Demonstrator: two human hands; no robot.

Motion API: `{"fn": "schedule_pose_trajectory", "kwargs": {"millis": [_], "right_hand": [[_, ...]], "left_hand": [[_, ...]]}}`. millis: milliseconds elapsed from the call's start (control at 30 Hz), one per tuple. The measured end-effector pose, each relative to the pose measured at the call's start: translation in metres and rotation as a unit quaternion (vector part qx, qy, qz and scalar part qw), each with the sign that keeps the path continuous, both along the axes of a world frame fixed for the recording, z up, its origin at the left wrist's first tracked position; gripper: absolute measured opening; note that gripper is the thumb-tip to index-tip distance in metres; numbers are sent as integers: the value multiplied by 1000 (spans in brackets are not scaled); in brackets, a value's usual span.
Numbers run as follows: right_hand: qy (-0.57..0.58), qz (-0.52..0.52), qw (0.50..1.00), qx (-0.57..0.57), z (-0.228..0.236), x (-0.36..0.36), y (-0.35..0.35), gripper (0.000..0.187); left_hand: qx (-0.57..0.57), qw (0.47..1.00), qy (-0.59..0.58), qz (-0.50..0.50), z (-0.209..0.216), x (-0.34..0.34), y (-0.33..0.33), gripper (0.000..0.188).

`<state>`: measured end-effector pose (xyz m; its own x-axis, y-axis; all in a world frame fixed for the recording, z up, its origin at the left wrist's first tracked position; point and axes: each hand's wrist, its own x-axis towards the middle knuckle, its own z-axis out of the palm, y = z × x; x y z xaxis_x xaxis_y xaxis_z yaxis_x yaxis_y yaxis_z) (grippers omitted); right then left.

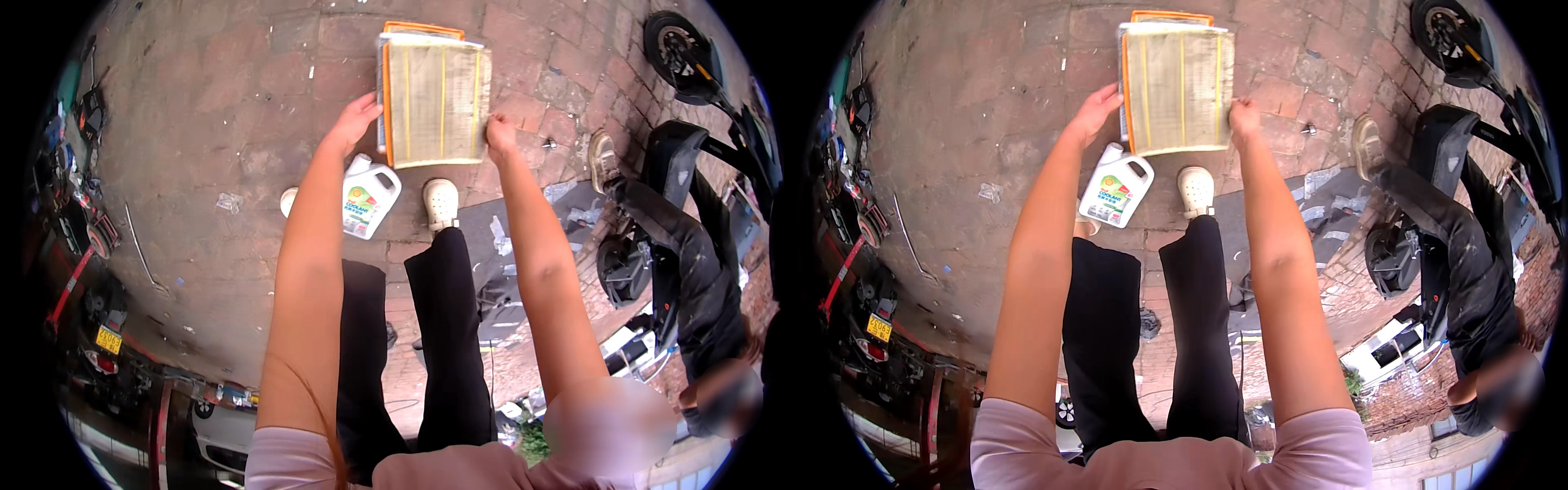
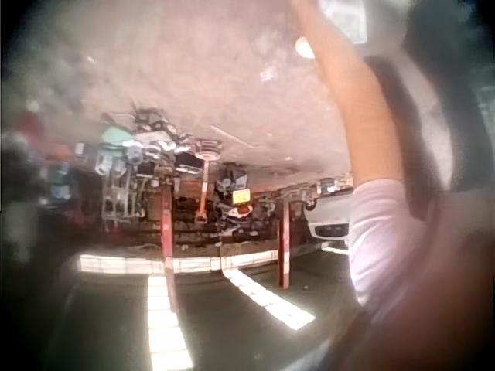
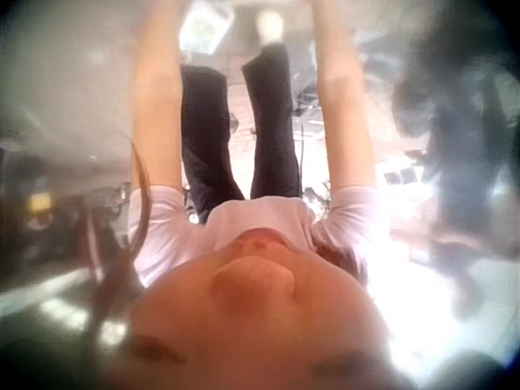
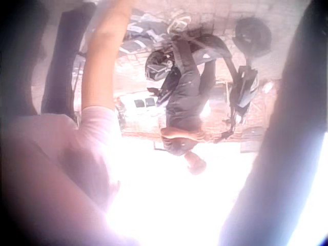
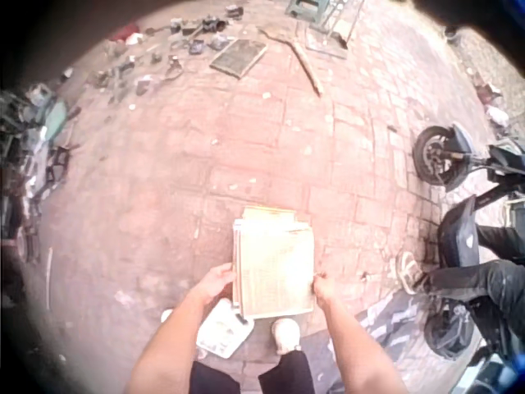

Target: The person sweeps debris into a dustpan inside a cluttered workshop and carries it outside. They then pick up a yellow air filter and a small box, open the box, and remove a black object.

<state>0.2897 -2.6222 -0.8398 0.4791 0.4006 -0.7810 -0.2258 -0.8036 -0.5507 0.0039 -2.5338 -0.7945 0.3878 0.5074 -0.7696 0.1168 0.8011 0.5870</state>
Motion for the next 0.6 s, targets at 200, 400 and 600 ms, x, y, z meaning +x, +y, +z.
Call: {"fn": "schedule_pose_trajectory", "kwargs": {"millis": [200, 400, 600], "right_hand": [[-238, 2, 971, -17, -20, -28, -1, 15], [-41, -105, 993, -32, 85, -101, -55, 29], [84, -6, 996, 41, 226, -165, -41, 15]], "left_hand": [[16, 994, 80, 69, -29, -16, -21, 70], [-39, 950, 197, 238, 54, -111, -119, 55], [-46, 841, 353, 408, 120, -273, -273, 36]]}}
